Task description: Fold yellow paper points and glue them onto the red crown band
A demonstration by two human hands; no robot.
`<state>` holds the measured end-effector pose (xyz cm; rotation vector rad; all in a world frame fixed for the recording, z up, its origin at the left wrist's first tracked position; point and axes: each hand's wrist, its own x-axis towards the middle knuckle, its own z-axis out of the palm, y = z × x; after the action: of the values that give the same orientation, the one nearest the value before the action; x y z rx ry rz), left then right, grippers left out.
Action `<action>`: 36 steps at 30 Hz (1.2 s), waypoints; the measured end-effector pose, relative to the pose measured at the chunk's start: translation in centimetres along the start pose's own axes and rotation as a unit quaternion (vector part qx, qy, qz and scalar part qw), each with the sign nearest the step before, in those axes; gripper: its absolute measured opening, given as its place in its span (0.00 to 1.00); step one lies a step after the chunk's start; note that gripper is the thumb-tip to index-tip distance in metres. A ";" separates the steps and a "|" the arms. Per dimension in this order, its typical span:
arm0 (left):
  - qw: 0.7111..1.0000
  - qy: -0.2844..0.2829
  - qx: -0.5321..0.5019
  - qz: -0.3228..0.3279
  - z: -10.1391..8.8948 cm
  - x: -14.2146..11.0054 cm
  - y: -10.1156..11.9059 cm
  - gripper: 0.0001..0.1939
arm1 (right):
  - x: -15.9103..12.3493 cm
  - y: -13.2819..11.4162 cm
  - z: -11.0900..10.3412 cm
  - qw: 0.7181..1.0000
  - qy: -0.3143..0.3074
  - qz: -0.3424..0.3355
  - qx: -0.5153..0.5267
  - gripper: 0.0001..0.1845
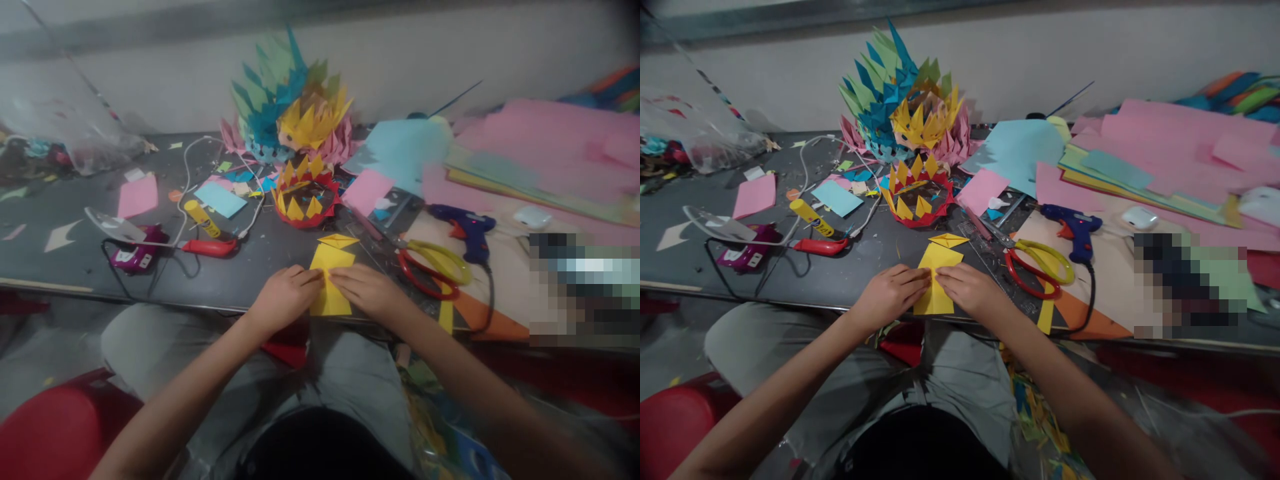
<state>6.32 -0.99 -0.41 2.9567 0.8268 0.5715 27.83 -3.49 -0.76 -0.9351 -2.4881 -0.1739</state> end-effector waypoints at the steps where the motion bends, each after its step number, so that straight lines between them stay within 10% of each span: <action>1: 1.000 -0.002 0.003 0.000 0.0 0.0 0.0 0.11 | 0.0 0.0 -0.1 1.000 0.001 -0.010 -0.005 0.19; 36: 0.989 -0.105 -0.037 -0.100 -1.6 -2.1 2.6 0.29 | 2.3 -1.5 0.0 0.965 -0.134 0.225 0.005 0.17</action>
<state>5.38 -4.43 0.69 2.7601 1.0374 0.2685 25.35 -3.33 0.39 -1.5777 -2.4250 0.1247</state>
